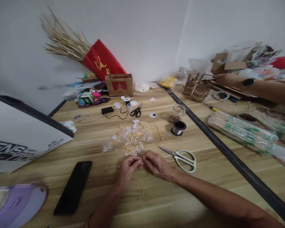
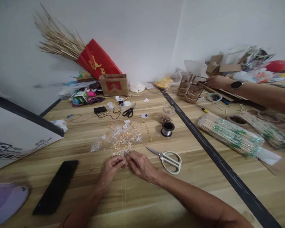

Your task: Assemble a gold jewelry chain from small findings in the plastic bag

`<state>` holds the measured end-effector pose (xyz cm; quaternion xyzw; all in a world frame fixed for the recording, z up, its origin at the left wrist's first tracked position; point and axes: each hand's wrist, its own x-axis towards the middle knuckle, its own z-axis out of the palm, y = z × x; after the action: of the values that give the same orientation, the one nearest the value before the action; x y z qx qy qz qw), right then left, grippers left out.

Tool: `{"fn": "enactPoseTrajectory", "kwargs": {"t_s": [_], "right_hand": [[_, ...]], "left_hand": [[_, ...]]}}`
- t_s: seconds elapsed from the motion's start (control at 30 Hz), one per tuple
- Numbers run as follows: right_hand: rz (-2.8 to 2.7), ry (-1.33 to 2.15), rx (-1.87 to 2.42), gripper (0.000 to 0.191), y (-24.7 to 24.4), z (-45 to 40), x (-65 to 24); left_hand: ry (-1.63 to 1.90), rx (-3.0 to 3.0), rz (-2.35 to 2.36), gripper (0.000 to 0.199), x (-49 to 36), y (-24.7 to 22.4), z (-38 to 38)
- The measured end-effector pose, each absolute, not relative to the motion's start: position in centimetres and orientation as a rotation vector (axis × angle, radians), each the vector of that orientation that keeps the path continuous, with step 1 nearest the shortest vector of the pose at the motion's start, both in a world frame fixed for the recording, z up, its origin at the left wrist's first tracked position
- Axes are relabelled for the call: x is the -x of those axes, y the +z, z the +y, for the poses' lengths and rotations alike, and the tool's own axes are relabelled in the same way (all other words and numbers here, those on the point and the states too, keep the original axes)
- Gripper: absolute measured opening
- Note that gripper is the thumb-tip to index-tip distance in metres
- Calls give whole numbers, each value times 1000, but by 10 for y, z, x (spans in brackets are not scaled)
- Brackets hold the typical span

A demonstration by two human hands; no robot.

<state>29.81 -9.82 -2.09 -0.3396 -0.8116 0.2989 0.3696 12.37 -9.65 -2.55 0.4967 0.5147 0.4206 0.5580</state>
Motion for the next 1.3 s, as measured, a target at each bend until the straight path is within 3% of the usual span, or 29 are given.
{"fn": "enactPoseTrajectory", "kwargs": {"t_s": [0.4,0.83,1.3], "right_hand": [[-1894,1035,1010,3,-16,-99,-294],[-1668,1297,1047,14,-25,-96,-289],[-1801,1267,1041,13,-25,-93,-294]], "left_hand": [[1014,-1216,1171,15,-123,-25,-96],[1039,-1337,1259,10,-124,-24,-101],[1057,-1368,1269,9,-126,-22,-102]]}}
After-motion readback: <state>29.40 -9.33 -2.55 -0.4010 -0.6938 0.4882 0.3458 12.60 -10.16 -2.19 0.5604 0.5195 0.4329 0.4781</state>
